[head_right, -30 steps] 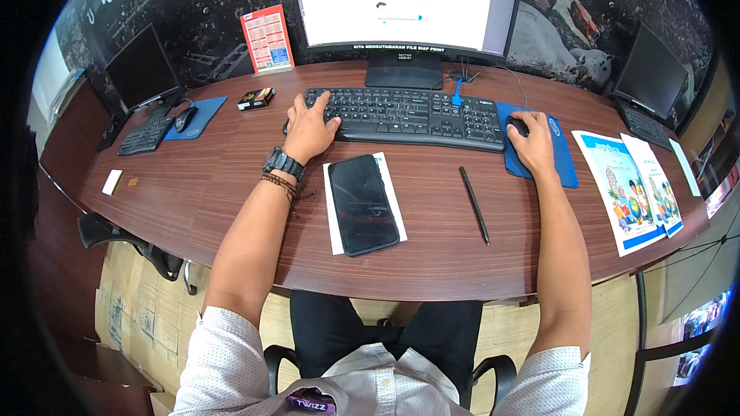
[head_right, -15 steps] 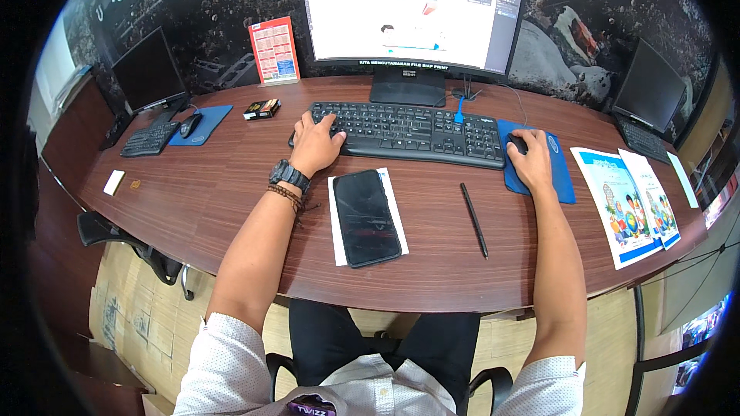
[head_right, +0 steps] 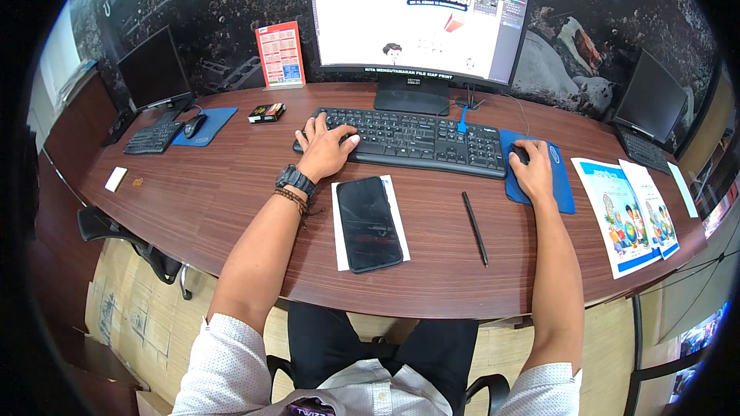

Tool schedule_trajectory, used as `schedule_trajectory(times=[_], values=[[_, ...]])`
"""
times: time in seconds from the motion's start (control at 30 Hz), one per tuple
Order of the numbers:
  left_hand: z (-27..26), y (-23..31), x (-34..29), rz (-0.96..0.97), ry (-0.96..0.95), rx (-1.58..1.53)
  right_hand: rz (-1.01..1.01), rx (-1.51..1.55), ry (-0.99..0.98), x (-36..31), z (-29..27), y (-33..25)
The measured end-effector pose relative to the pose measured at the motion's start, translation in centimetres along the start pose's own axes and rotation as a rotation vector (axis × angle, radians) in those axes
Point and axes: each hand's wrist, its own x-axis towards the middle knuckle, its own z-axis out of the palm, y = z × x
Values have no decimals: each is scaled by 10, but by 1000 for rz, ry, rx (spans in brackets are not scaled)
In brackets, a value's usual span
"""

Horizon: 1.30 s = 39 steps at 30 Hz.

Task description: Designing or editing graphics on a computer using a keyboard and mouse.

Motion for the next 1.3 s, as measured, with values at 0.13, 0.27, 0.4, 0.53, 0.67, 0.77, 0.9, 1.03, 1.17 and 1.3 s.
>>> schedule_trajectory(times=[0.13,0.27,0.4,0.53,0.67,0.77,0.9,1.03,1.17,1.3], values=[[4,-13,7,-20,88,-27,4,9,-13,-1,0,2],[0,-26,10,-106,110,-95,4,-1,-21,-1,0,-1],[7,-36,12,-70,148,-111,-4,13,-21,0,1,-3],[7,-32,12,-87,143,-119,-13,15,-22,0,1,2],[8,-30,11,-91,151,-120,-65,51,-14,-1,0,3],[12,-33,12,-88,175,-124,-99,82,-34,-1,0,1],[12,-33,12,-100,203,-139,-81,69,-36,-2,-1,-6],[11,-30,10,-98,192,-130,-68,76,-47,-2,-3,-5],[9,-29,9,-100,191,-112,-56,72,-54,-2,-3,-5],[10,-27,11,-97,189,-112,-44,77,-54,-2,-4,-4]])
